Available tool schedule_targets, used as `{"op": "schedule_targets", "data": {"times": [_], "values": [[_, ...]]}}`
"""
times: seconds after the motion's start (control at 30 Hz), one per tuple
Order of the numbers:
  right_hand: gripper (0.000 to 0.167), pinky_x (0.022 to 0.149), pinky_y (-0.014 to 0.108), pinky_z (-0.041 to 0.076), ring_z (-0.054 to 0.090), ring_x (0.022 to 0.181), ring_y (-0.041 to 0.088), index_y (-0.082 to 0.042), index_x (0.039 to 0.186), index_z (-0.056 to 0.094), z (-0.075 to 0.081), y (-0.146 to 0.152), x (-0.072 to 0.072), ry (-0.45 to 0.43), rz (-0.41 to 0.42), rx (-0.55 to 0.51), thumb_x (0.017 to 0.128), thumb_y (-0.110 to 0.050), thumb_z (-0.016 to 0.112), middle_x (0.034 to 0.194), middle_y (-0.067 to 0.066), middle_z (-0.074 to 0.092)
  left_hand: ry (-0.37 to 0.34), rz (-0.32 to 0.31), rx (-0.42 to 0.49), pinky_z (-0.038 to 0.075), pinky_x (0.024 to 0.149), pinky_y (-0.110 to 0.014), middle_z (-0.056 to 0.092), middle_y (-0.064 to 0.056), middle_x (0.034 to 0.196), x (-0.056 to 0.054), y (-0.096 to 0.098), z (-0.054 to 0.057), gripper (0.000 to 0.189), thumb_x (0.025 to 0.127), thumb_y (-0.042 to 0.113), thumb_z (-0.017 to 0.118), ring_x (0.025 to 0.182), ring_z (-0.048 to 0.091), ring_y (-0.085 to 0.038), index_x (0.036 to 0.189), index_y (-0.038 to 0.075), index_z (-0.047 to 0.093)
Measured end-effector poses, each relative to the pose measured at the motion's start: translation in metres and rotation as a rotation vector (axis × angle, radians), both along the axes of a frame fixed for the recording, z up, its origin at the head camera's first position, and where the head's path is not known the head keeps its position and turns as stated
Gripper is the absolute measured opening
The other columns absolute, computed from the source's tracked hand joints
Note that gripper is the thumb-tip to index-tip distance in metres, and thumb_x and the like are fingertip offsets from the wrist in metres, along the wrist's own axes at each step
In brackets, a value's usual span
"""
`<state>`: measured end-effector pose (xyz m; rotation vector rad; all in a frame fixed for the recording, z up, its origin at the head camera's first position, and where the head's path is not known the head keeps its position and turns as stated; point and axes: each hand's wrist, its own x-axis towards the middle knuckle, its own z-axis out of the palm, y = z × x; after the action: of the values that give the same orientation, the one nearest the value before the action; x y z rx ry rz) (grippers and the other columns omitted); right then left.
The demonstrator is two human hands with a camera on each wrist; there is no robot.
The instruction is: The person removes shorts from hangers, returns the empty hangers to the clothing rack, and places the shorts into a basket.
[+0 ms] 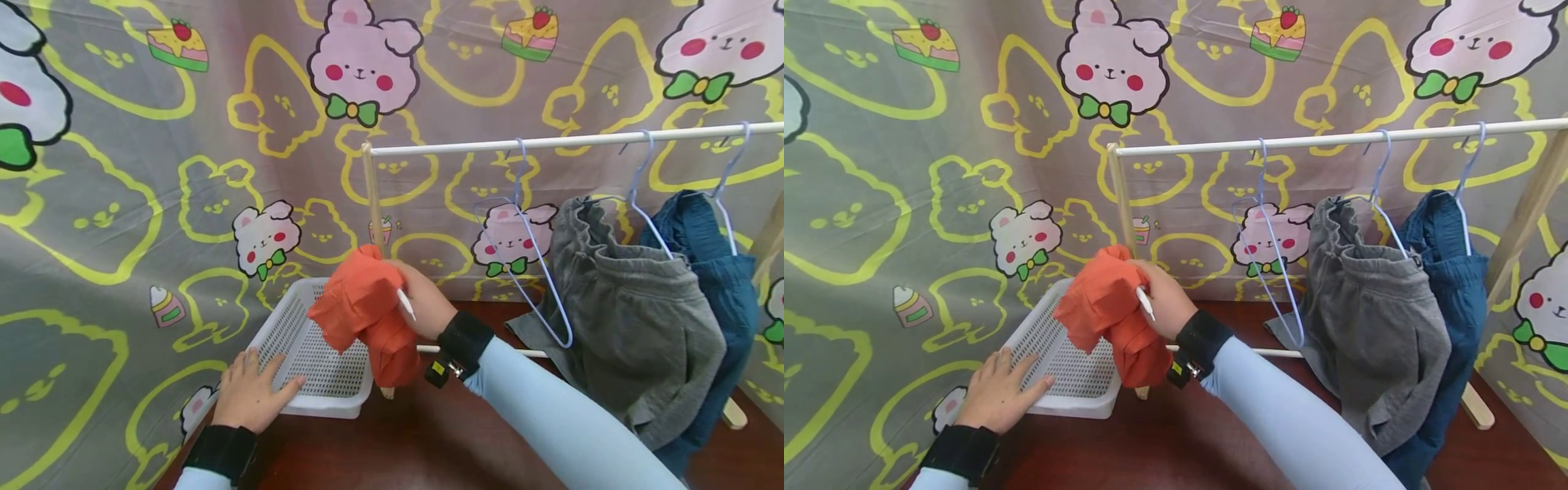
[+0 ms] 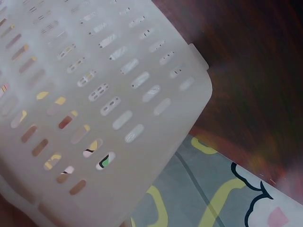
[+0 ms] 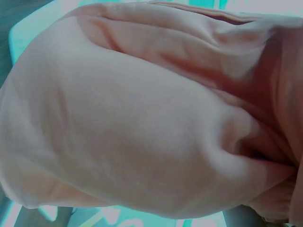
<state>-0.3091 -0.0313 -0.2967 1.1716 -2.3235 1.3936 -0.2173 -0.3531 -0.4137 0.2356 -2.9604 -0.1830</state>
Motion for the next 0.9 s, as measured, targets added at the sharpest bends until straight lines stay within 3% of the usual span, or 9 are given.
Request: {"op": "schedule_targets", "data": {"times": [0.23,0.6,0.73,0.9], "values": [[0.043,0.111,0.038,0.037,0.052,0.122,0.023,-0.005,0.143,0.049,0.020,-0.025,-0.003,0.128,0.047,-0.067,0.102,-0.011,0.054,0.136,0.012,0.056,-0.005,0.005,-0.003,0.009,0.109,-0.076,0.021,-0.043,0.153,0.000,0.002,0.001,0.095,0.087,0.078,0.051,0.140,0.013,-0.062,0.144,0.002,0.052],[0.044,0.109,0.032,0.038,0.052,0.119,0.021,-0.008,0.146,0.045,0.038,-0.065,0.000,0.011,0.062,-0.144,0.102,-0.011,0.054,0.137,0.009,0.055,-0.018,0.001,0.017,0.008,0.109,-0.076,0.021,-0.043,0.152,0.002,0.000,0.002,0.094,0.088,0.077,0.049,0.139,0.012,-0.061,0.143,0.001,0.053],[0.045,0.109,0.032,0.038,0.052,0.119,0.021,-0.008,0.146,0.043,0.035,-0.076,0.000,-0.010,0.084,-0.198,0.101,-0.007,0.050,0.136,0.010,0.055,-0.011,0.001,0.017,0.009,0.108,-0.076,0.022,-0.044,0.151,0.001,0.000,0.002,0.091,0.089,0.076,0.051,0.139,0.013,-0.062,0.141,0.001,0.055],[0.043,0.108,0.034,0.040,0.052,0.120,0.020,-0.009,0.146,0.045,0.015,-0.085,-0.001,-0.028,0.045,-0.160,0.104,-0.011,0.052,0.135,0.010,0.054,-0.007,-0.002,0.011,0.010,0.108,-0.076,0.022,-0.043,0.152,0.001,0.001,0.001,0.094,0.088,0.077,0.050,0.139,0.013,-0.062,0.142,0.000,0.054]]}}
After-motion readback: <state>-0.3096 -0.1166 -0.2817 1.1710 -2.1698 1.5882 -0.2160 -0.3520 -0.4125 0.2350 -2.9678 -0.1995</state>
